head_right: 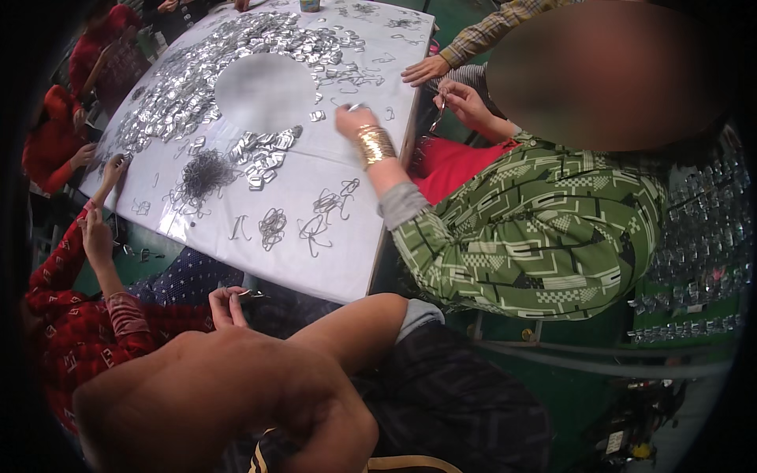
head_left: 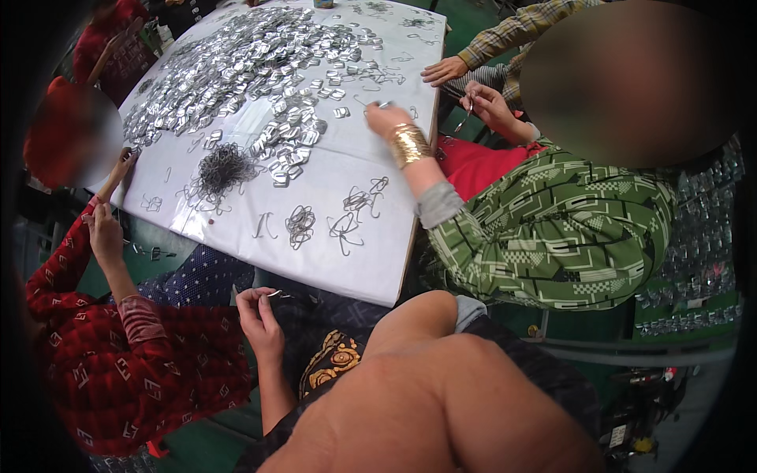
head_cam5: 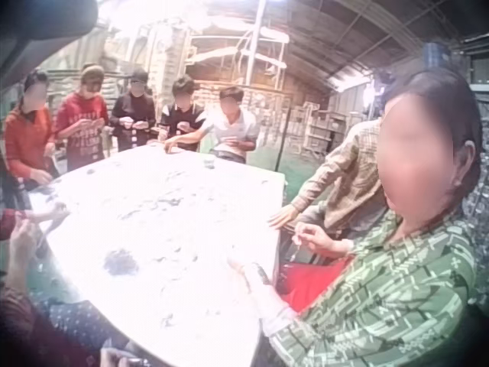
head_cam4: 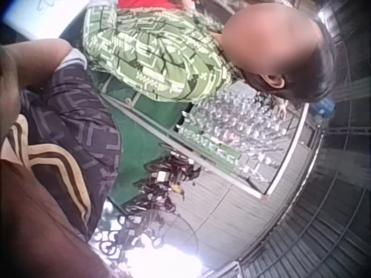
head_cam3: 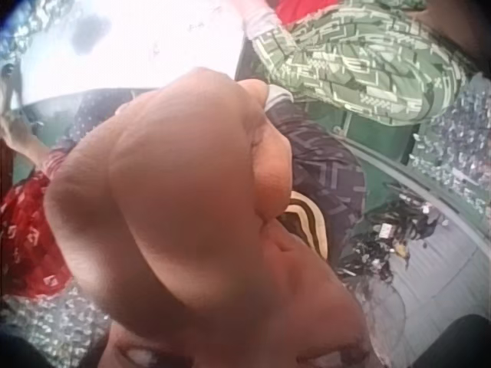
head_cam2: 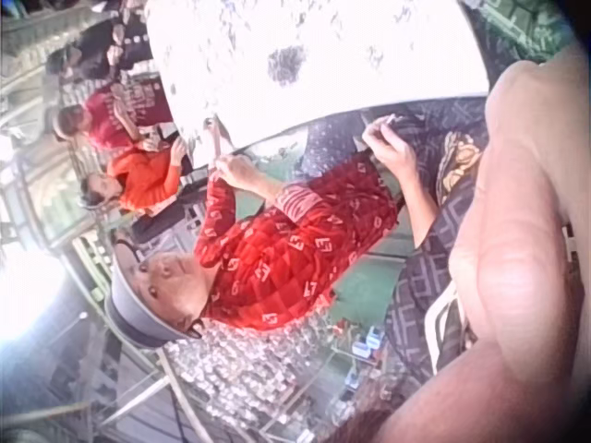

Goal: The person uses their hands to thread wire loops through metal tags, connecting them into small bundles while seated at a table with other people.

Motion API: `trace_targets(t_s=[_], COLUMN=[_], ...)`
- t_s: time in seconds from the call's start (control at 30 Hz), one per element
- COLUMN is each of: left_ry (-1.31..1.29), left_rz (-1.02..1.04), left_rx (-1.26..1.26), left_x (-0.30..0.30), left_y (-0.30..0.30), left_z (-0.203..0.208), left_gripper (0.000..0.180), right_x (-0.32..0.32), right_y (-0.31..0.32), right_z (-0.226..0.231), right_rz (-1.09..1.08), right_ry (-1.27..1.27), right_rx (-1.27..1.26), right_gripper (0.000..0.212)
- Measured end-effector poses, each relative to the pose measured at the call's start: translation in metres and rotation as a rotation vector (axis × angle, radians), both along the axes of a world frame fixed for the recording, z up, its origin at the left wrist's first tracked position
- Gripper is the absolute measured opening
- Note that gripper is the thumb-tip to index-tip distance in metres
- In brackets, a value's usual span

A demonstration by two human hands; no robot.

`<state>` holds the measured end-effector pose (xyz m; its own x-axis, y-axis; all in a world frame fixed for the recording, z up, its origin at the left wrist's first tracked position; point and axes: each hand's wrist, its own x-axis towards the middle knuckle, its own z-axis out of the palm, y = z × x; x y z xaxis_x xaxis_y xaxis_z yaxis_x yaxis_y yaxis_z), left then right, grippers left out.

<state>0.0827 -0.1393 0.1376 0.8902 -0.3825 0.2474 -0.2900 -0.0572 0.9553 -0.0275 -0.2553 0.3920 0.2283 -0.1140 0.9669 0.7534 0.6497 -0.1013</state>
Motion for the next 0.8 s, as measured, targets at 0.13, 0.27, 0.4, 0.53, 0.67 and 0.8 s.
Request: trace_targets(t_s=[0.13,0.27,0.4,0.53,0.67,0.8], left_ry=[0.029,0.04,0.036,0.013,0.01,0.029], left_rz=[0.003,0.002,-0.007,-0.001,0.007,0.011], left_rx=[0.003,-0.049,-0.048,0.002,0.006,-0.032], left_x=[-0.003,0.0,0.001,-0.001,-0.003,-0.003], left_y=[0.002,0.004,0.005,0.004,0.002,0.002], left_z=[0.008,-0.008,-0.01,-0.001,0.004,0.001], left_gripper=[0.003,0.002,0.002,0.003,0.003,0.004], right_x=[0.0,-0.001,-0.001,-0.003,-0.003,-0.001], right_y=[0.002,0.004,0.002,0.003,0.002,-0.002], right_z=[0.002,0.004,0.005,0.007,0.01,0.01], right_rz=[0.004,-0.003,-0.003,-0.004,-0.002,-0.011], right_ry=[0.007,0.009,0.011,0.012,0.016,0.038], right_rx=[-0.002,0.003,0.008,0.006,0.004,0.015], right_gripper=[0.027,0.026,0.025,0.025,0.024,0.023])
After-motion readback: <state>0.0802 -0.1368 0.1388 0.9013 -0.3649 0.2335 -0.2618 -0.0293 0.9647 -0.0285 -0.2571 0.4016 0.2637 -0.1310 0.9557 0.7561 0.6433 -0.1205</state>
